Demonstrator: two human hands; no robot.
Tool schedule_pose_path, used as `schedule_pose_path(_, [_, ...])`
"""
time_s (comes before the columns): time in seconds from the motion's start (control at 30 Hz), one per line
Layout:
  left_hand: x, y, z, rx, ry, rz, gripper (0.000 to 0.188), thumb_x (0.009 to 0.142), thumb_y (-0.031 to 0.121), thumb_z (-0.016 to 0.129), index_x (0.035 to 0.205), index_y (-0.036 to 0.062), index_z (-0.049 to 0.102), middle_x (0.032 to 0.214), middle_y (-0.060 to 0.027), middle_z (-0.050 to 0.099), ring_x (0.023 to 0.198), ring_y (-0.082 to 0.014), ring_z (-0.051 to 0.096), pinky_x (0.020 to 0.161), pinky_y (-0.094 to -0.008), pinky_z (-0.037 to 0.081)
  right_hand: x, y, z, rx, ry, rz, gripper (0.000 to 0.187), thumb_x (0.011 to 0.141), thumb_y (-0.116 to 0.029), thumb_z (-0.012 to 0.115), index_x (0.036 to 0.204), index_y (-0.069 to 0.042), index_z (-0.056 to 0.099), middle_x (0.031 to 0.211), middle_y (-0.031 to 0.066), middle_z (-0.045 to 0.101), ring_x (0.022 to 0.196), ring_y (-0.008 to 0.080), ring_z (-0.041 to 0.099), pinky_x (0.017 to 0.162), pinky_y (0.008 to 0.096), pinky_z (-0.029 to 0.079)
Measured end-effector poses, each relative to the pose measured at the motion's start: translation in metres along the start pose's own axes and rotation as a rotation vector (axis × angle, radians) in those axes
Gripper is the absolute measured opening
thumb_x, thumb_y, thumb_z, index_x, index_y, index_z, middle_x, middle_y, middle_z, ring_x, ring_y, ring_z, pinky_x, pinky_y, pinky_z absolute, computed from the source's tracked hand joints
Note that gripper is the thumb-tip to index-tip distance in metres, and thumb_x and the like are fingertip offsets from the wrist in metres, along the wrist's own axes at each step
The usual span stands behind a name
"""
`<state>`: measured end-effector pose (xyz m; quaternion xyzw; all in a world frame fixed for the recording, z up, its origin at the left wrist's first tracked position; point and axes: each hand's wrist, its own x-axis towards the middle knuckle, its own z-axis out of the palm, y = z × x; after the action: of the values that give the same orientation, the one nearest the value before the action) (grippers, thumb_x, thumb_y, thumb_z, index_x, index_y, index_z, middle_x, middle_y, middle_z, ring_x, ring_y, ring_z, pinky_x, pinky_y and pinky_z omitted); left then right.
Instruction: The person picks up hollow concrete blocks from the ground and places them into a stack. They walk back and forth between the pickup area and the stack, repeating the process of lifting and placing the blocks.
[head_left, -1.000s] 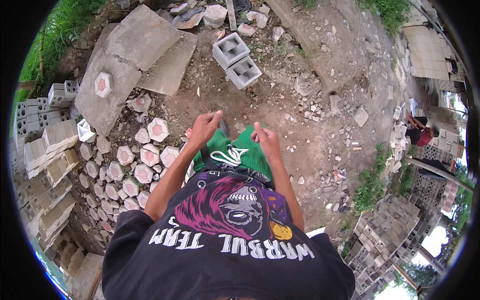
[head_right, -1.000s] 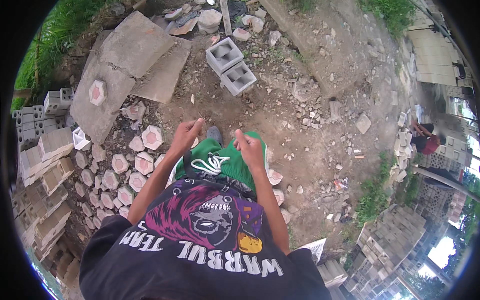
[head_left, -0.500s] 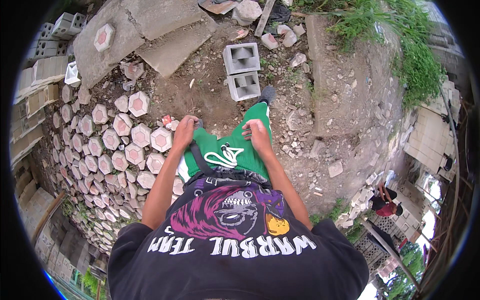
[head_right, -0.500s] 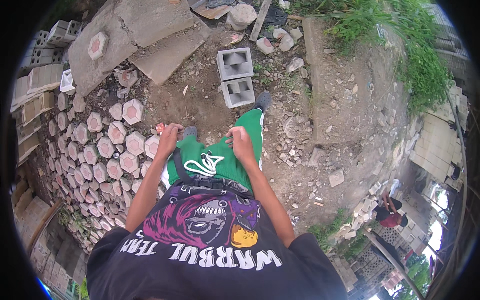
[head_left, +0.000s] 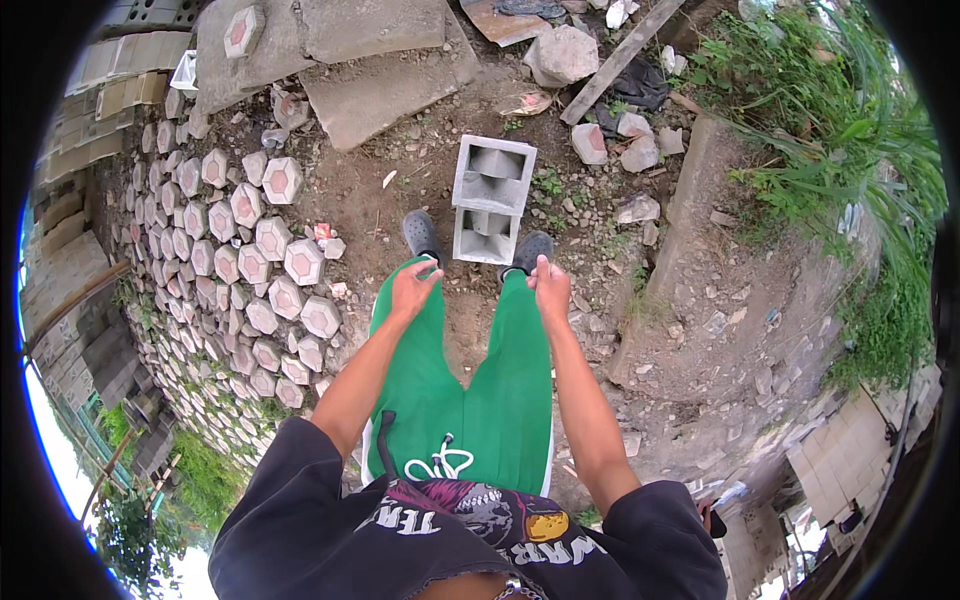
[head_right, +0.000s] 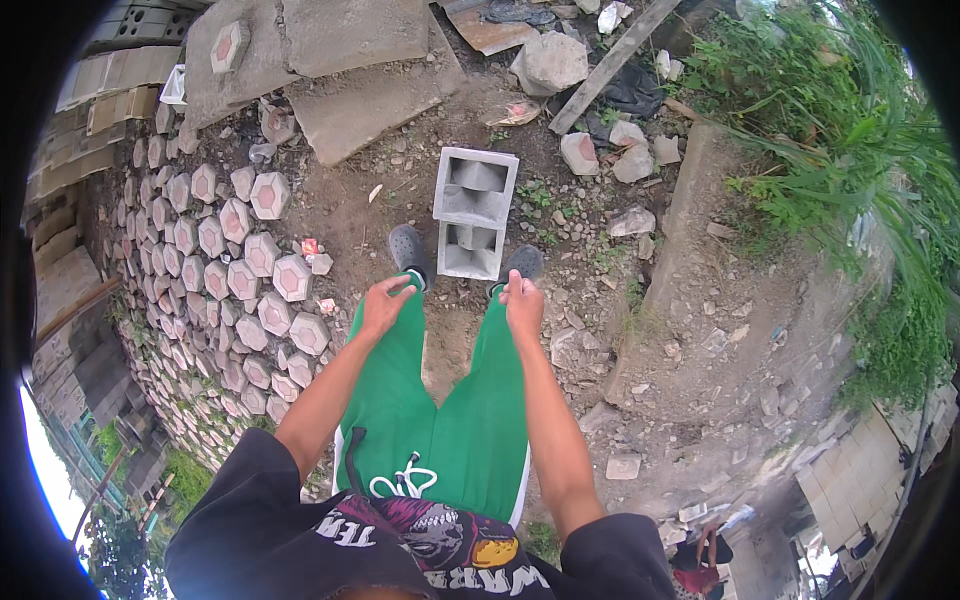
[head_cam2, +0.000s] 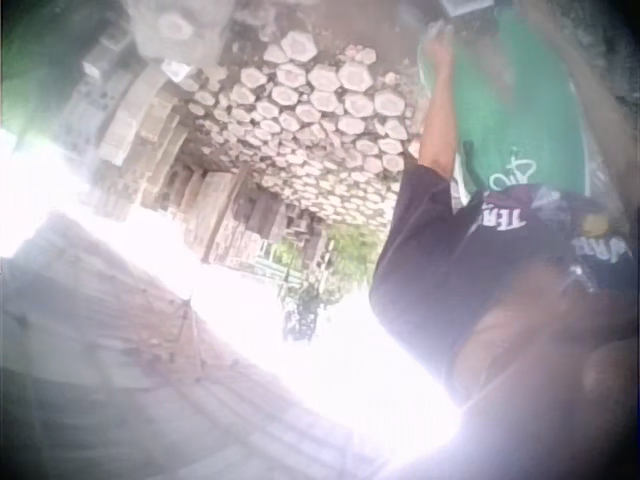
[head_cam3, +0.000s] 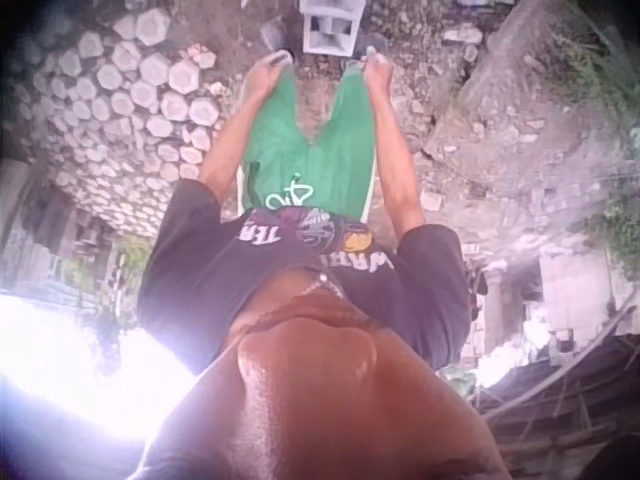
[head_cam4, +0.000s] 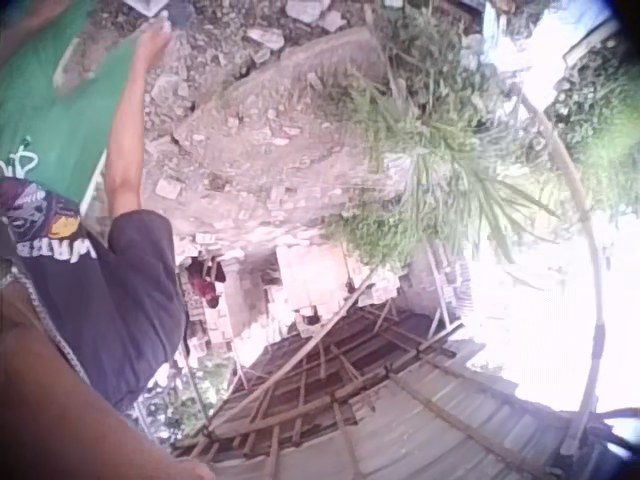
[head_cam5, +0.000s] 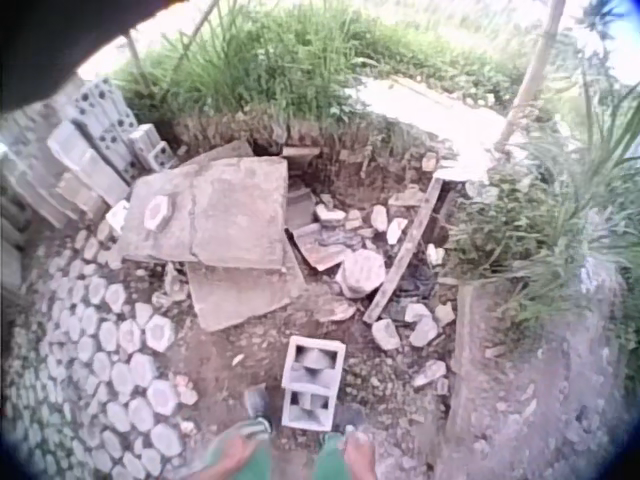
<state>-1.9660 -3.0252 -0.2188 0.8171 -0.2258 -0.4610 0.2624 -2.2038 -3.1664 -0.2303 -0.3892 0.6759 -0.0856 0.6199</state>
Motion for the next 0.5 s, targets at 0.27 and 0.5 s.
schedule_pose_path(0.27, [0.203, -0.054, 0.126, -0.127, 0.106, -0.34, 0.09, 0.075, 0.032, 0.074, 0.143, -0.0024, 0.025, 0.137, -0.0261, 0.042, 0.126, -0.0307, 0.045, 0.103, -0.0377, 0.038, 0.231, 0.024, 0.05, -0.295, 0.072, -0.117, 0.072, 0.078, -0.031, 0.069, 0.133, 0.001, 0.036, 0.122, 0.023, 0.054, 0.106, 0.0309, 0.059, 0.091, 0.0382, 0.046])
schedule_pose_path(0.5, [0.275, -0.099, 0.161, -0.373, 0.169, -0.354, 0.087, 0.068, 0.024, 0.073, 0.139, -0.0034, 0.031, 0.128, -0.0227, 0.053, 0.115, -0.0299, 0.054, 0.1, -0.0343, 0.041, 0.336, 0.001, 0.08, -0.559, 0.137, -0.482, 0.095, 0.068, -0.018, 0.073, 0.144, -0.004, 0.017, 0.134, 0.029, 0.038, 0.124, 0.0407, 0.041, 0.106, 0.042, 0.032])
